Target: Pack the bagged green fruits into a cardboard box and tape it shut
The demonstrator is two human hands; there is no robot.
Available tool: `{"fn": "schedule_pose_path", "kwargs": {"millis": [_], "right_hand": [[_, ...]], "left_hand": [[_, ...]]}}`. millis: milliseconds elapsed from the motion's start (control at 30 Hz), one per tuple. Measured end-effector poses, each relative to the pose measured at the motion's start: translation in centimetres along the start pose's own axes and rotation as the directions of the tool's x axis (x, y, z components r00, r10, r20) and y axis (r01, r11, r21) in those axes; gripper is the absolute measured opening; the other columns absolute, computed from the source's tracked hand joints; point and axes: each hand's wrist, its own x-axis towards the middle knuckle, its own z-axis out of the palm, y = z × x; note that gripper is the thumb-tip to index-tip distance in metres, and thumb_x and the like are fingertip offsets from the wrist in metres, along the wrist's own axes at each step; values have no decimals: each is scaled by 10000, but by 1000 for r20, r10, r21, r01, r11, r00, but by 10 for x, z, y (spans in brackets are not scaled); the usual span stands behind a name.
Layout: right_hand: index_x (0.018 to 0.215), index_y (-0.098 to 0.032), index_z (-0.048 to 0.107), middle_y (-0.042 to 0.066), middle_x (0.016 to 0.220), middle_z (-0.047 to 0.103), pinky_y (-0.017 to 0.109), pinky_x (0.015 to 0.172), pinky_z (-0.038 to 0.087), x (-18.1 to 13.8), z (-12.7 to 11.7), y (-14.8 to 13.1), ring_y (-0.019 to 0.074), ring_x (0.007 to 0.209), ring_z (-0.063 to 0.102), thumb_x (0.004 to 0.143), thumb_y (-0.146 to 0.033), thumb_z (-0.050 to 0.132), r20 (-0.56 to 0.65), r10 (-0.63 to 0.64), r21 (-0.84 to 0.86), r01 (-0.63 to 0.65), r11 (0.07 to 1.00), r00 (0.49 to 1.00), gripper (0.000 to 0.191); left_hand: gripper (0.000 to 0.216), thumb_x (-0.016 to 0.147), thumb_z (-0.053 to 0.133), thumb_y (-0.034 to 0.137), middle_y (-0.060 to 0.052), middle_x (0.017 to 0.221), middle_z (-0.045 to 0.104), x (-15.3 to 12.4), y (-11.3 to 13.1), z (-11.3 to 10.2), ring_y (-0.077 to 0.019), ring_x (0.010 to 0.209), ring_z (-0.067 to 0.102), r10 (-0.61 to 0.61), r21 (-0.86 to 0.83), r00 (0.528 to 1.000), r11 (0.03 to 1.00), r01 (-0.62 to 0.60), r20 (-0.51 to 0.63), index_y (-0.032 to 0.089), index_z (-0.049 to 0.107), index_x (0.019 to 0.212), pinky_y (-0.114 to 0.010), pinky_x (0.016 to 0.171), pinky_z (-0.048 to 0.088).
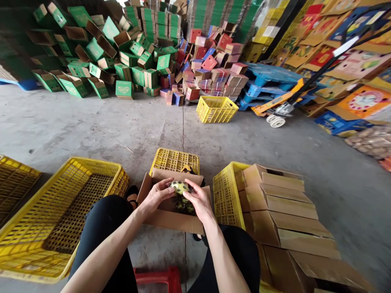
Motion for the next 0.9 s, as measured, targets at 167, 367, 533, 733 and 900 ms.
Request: {"fn": "schedule_pose_path", "kwargs": {"millis": [167, 367, 533, 733, 900], "right_hand": [[1340, -310, 726, 57, 1412, 711, 499, 1182, 473, 2, -2, 4, 321, 1343, 639, 717, -379, 910, 54, -16, -27, 18, 999, 998, 653], [1447, -334, 635, 68, 1525, 614, 495, 1146, 510, -2, -2, 3, 320, 1361, 620, 727, -445, 920, 11, 52, -13, -52, 999, 999, 782], [1475, -331, 591, 93, 1468, 641, 465, 1016, 604, -6, 0, -2, 327, 1316, 647, 718, -468, 925, -16, 140, 67, -139, 988, 990, 839], [1567, -346, 474, 62, 1262, 747, 505, 1109, 531, -5, 1, -2, 313, 1271, 662, 684, -399, 946, -23, 70, 108, -67, 992, 997, 1002], [1614, -355, 404, 62, 1288, 740, 511, 1174, 460, -2, 4, -1, 296, 1282, 654, 679, -365, 950, 5, -3, 109, 2, 994, 1000, 1082]], "left_hand": [[627, 674, 988, 301, -87, 1242, 735, 2, -2, -4, -229, 1069, 725, 51, 9, 998, 999, -50, -34, 204, 733, 1238, -356, 973, 582], [510, 660, 992, 254, -32, 1048, 740, 4, -3, -4, -163, 901, 703, 105, 40, 994, 994, -105, 1, 202, 738, 1099, -295, 864, 580], [539, 649, 987, 208, -45, 1124, 731, 5, -4, -2, -202, 995, 704, 154, 50, 987, 986, -157, 55, 218, 739, 1128, -316, 909, 554], [874, 627, 1006, 228, -64, 1270, 704, 7, -8, 1, -236, 1150, 674, 149, 2, 988, 989, -149, 39, 302, 635, 1415, -360, 1022, 504], [503, 746, 941, 416, -106, 1216, 746, 5, -7, 0, -226, 1030, 692, 53, 95, 995, 994, -61, 89, 200, 774, 1168, -306, 881, 525]]}}
